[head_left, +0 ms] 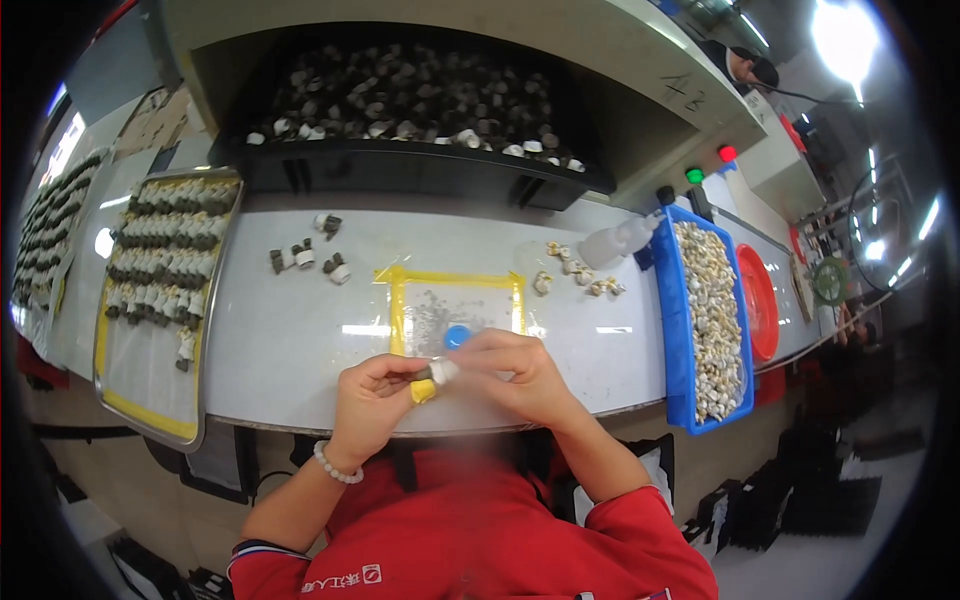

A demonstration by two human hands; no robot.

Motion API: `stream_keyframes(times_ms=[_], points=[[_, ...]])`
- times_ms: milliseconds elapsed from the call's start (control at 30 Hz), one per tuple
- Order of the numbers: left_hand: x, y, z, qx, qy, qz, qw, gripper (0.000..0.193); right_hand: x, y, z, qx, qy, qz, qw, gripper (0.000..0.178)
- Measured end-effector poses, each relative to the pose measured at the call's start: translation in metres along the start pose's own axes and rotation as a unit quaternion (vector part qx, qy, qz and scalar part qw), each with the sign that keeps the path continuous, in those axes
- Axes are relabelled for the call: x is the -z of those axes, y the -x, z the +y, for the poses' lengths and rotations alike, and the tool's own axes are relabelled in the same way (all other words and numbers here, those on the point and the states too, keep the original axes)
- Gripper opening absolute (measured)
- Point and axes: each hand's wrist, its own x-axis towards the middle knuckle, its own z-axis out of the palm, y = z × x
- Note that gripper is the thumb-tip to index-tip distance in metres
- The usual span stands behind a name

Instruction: The person assembles small mechanical or electronic components by hand, picking them from storage bins and placing them onto plastic trays.

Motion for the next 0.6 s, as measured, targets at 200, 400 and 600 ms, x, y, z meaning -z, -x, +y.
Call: stream_keyframes(times_ms=[200, 400, 600], points=[[-0.001, -0.003, 0.009, 0.036, 0.011, -0.014, 0.999, 0.021, 0.003, 0.009, 0.002, -0.004, -0.082, 0.008, 0.997, 0.025], [0.024, 0.004, 0.007, 0.067, 0.249, -0.034, 0.966, 0.026, 0.071, 0.025, 0.027, -0.024, 0.201, 0.233, 0.951, 0.028], [0.026, 0.011, 0.005, 0.113, 0.524, -0.111, 0.837, 0.035, 0.113, 0.022, 0.052, -0.045, 0.379, 0.273, 0.883, 0.028]])
